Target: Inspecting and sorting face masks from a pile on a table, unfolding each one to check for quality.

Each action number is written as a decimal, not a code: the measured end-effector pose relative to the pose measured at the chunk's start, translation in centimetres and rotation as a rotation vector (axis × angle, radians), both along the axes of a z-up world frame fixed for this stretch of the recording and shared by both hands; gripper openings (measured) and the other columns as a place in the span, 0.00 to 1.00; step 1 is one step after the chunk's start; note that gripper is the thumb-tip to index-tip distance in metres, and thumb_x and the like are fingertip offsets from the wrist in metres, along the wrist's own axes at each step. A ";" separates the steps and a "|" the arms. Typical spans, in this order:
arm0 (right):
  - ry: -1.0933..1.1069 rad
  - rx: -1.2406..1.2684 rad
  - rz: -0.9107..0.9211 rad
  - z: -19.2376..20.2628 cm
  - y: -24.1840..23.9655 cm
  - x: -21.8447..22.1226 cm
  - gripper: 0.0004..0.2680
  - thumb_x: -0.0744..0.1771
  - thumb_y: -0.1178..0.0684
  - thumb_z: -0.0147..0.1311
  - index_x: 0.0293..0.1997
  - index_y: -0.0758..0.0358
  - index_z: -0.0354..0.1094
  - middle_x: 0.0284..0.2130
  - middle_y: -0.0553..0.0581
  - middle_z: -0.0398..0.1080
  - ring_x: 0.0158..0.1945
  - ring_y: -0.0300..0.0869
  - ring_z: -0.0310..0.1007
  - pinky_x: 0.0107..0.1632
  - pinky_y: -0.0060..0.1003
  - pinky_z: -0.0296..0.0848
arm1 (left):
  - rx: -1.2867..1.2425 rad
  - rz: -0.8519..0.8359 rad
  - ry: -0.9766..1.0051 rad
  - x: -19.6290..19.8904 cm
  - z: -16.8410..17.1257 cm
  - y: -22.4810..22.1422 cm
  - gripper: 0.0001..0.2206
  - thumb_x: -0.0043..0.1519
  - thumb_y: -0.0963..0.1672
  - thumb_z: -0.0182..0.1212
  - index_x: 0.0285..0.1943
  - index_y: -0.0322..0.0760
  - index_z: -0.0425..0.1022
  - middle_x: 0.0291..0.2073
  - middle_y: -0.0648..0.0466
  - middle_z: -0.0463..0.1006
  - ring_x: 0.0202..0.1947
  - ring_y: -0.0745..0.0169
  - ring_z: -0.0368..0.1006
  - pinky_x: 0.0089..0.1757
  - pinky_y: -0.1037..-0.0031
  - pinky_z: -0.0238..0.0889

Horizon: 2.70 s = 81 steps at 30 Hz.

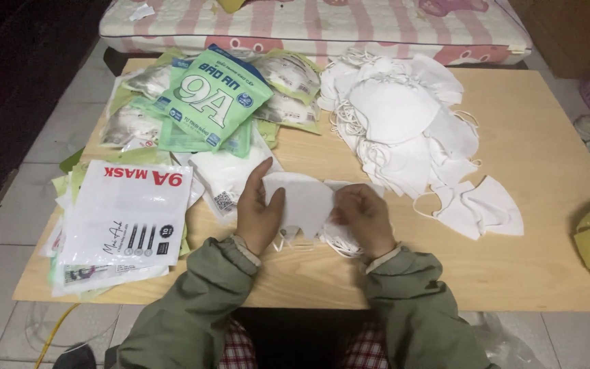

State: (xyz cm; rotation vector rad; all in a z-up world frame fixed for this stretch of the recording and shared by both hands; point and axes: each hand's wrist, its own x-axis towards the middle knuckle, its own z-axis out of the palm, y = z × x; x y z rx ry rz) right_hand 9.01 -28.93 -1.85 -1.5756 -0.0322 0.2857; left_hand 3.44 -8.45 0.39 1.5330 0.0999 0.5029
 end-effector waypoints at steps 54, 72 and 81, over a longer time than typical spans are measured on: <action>-0.116 0.115 -0.092 1.7 1.3 -1.7 0.04 0.67 0.59 0.58 0.43 0.66 0.68 0.23 0.55 0.72 0.24 0.37 0.74 0.26 0.25 0.71 | -0.088 -0.151 0.384 -1.0 0.2 0.6 0.21 0.63 0.50 0.68 0.59 0.33 0.77 0.49 0.41 0.80 0.56 0.52 0.74 0.58 0.56 0.68; -0.138 -1.074 0.130 -0.1 -2.9 2.8 0.31 0.63 0.33 0.62 0.72 0.56 0.60 0.61 0.65 0.69 0.66 0.57 0.67 0.65 0.55 0.67 | -0.060 -0.071 0.307 -0.3 -1.2 2.4 0.11 0.70 0.43 0.52 0.53 0.31 0.76 0.37 0.43 0.79 0.41 0.56 0.75 0.44 0.65 0.73; -0.468 -1.107 -0.079 0.1 -1.7 1.2 0.25 0.61 0.47 0.68 0.64 0.59 0.69 0.48 0.64 0.76 0.56 0.59 0.73 0.58 0.56 0.73 | -0.012 -0.071 0.338 -0.8 -0.1 2.2 0.12 0.69 0.42 0.49 0.58 0.31 0.72 0.44 0.35 0.79 0.48 0.49 0.76 0.47 0.60 0.73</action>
